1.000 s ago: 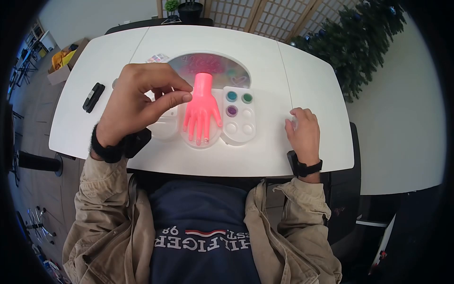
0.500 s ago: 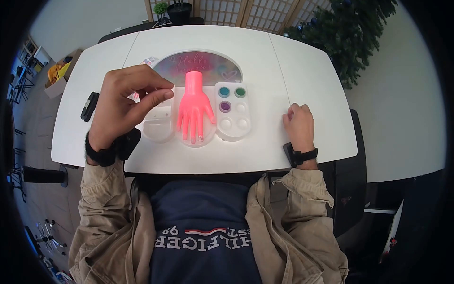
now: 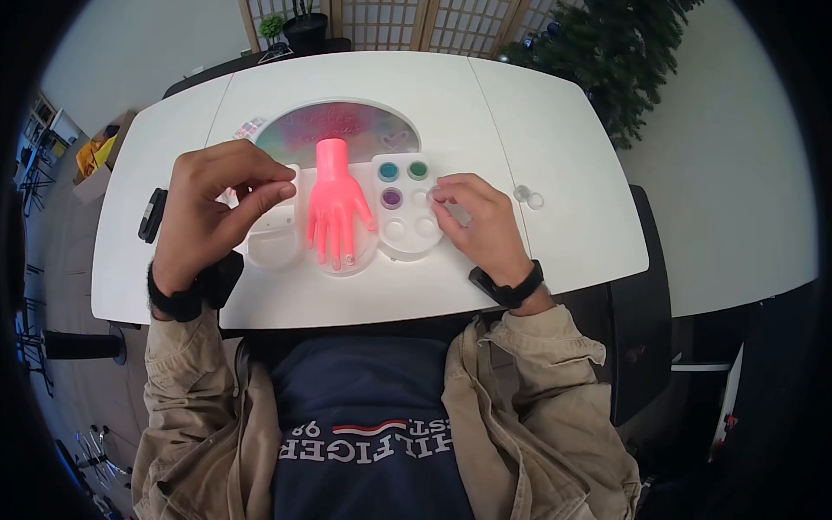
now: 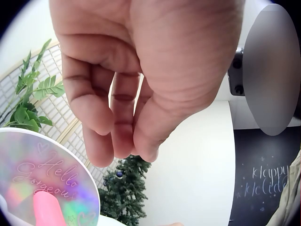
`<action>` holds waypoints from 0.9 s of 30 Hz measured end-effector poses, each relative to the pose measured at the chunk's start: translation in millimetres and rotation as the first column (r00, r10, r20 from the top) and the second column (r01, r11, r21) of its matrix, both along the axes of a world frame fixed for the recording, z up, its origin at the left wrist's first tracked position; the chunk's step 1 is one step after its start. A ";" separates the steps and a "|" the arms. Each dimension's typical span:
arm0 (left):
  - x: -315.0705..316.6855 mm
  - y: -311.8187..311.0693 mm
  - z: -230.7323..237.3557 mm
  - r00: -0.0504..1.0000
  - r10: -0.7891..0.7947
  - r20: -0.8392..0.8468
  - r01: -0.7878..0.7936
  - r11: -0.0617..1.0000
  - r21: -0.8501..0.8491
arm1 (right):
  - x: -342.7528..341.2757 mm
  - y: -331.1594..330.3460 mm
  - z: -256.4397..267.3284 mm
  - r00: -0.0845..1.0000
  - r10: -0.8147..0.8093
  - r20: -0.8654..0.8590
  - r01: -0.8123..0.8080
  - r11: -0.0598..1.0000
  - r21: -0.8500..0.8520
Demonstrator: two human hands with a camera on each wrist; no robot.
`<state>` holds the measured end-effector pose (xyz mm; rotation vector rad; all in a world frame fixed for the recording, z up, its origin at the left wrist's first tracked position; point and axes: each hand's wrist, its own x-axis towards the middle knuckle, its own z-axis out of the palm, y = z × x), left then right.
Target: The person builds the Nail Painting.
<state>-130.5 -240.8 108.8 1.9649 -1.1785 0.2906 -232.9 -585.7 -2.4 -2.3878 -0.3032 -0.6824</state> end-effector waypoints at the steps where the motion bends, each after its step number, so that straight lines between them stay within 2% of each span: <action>1: 0.2 -0.3 0.5 1.000 -0.003 0.004 0.003 1.000 0.007 | 1.6 4.6 0.4 1.000 0.010 0.006 -0.010 1.000 0.015; 5: 0.4 -0.8 0.7 1.000 -0.013 0.018 0.013 1.000 0.017 | 7.6 14.3 -1.9 0.999 0.043 0.030 -0.043 0.999 0.003; 14: 1.3 -1.0 -2.7 1.000 -0.019 0.013 0.018 1.000 0.003 | 10.6 14.0 -9.7 1.000 0.005 0.006 -0.004 0.998 -0.070; 23: -0.3 -1.0 -1.6 1.000 -0.010 0.006 0.010 1.000 0.002 | 9.6 13.1 -3.3 0.999 0.019 0.044 -0.010 0.982 -0.190; 27: 0.1 0.3 -1.5 1.000 -0.004 0.007 0.004 1.000 0.004 | 4.5 9.7 1.1 0.999 -0.034 0.025 0.039 0.977 -0.208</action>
